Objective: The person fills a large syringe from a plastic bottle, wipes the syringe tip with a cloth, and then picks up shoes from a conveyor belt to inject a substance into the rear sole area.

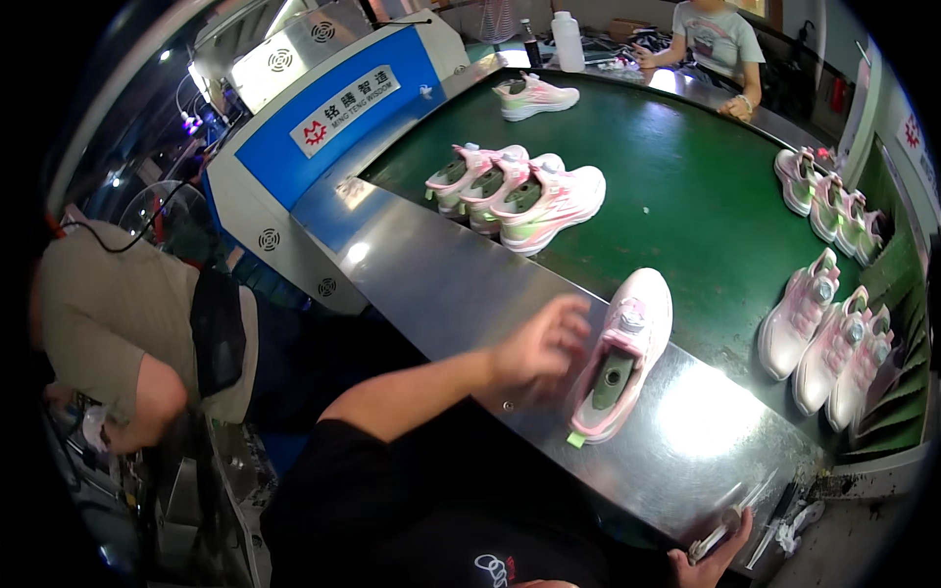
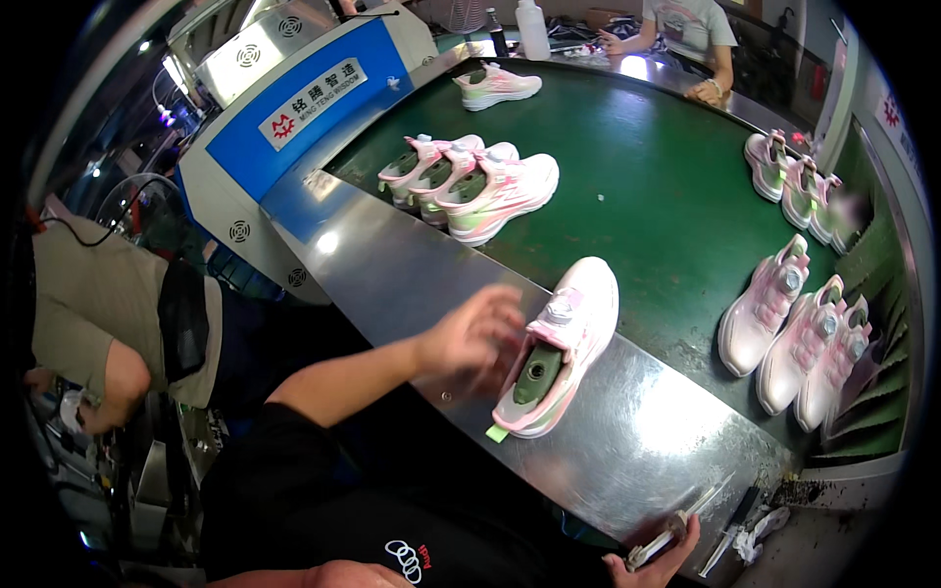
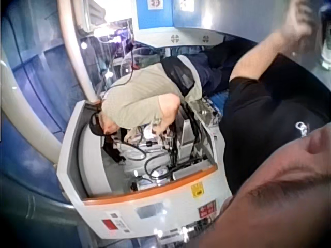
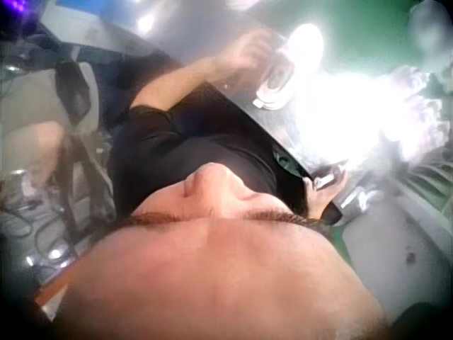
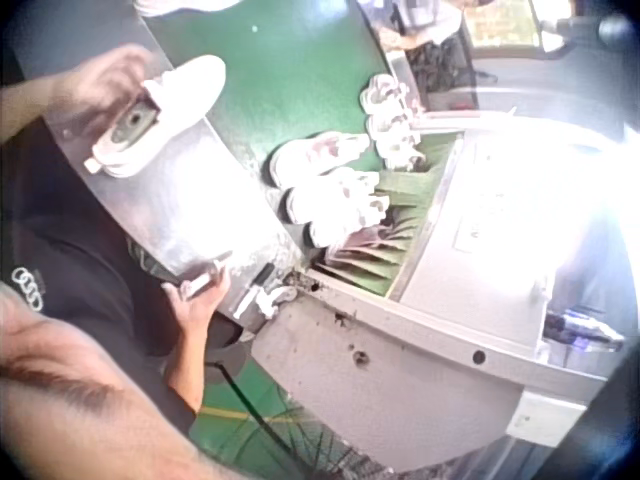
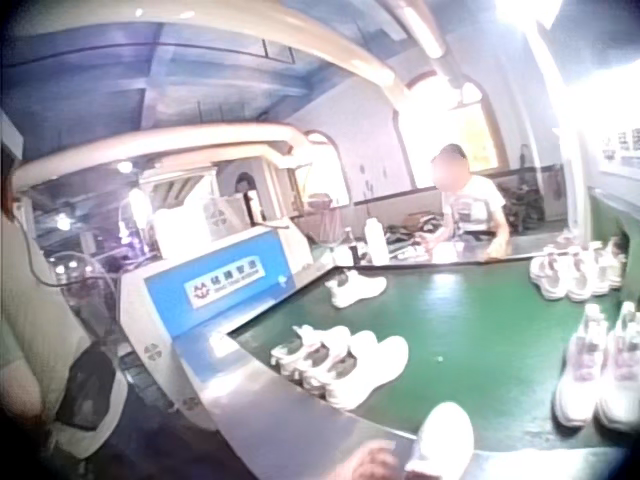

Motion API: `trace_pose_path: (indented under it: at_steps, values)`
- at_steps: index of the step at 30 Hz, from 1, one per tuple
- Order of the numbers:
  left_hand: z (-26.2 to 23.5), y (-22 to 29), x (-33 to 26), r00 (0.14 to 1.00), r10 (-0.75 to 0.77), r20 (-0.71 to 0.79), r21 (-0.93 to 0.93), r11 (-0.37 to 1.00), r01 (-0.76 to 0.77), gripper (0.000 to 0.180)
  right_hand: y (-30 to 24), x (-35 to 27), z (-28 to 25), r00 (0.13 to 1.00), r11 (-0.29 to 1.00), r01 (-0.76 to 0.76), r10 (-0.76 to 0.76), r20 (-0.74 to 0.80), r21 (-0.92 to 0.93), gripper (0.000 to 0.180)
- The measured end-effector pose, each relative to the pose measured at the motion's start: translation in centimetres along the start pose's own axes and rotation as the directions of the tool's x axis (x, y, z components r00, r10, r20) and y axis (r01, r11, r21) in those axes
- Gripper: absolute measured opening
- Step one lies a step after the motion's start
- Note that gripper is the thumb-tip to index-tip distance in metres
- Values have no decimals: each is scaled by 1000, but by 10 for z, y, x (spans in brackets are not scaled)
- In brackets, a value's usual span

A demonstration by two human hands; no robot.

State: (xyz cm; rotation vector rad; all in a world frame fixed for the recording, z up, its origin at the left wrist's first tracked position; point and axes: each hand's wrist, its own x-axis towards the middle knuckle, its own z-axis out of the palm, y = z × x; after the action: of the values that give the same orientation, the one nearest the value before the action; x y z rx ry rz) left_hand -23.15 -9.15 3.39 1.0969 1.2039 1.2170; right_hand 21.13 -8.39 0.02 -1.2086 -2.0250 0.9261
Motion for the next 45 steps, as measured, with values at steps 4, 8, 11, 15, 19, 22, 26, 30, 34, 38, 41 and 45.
trace_pose_path:
  at_steps: [4, 8, 11, 15, 19, 22, 26, 30, 34, 38, 41, 45]
  values:
    - [-22, -4, 102, 966, -119, -229, -10, 993, 120, 53, -20, -10, -11, 998, 981, -59, 53, 39, 186, 113]
    - [-3, -19, 174, 939, -197, -282, 692, 636, 341, 53, -28, -15, -3, 976, 854, -188, 216, -1, 485, 117]
    - [1, 0, 159, 972, -230, -39, 414, 882, 225, 41, -29, -19, -7, 977, 894, -211, 203, 62, 395, 128]
    - [50, 39, 135, 998, -33, 44, 8, 999, 32, 41, -47, -14, -11, 977, 749, -206, 197, 86, 629, 128]
    - [88, 51, 108, 959, 223, 175, -374, 916, -144, 46, -51, -4, -25, 980, 651, -185, 177, 91, 736, 126]
    - [95, 22, 93, 942, 311, 129, -548, 813, -194, 58, -69, 19, -30, 995, 316, -81, -33, 96, 945, 129]
    - [91, 16, 79, 956, 244, 165, -644, 761, -84, 62, -98, 50, -32, 967, 142, -69, -234, 101, 987, 123]
    - [83, 17, 68, 908, 347, 233, -559, 812, -167, 61, -128, 73, -22, 925, 56, -127, -353, 139, 990, 115]
    - [83, 15, 65, 856, 436, 278, -514, 820, -250, 61, -150, 81, -13, 911, 110, -113, -384, 147, 987, 101]
    - [84, 15, 62, 853, 448, 268, -497, 823, -276, 61, -162, 85, -7, 937, 208, -174, -266, 226, 963, 89]
    - [83, 18, 62, 844, 454, 287, -461, 837, -294, 62, -165, 88, -6, 938, 207, -197, -244, 246, 958, 89]
    - [83, 21, 65, 809, 493, 320, -425, 838, -343, 65, -165, 90, -5, 947, 235, -169, -230, 224, 957, 89]
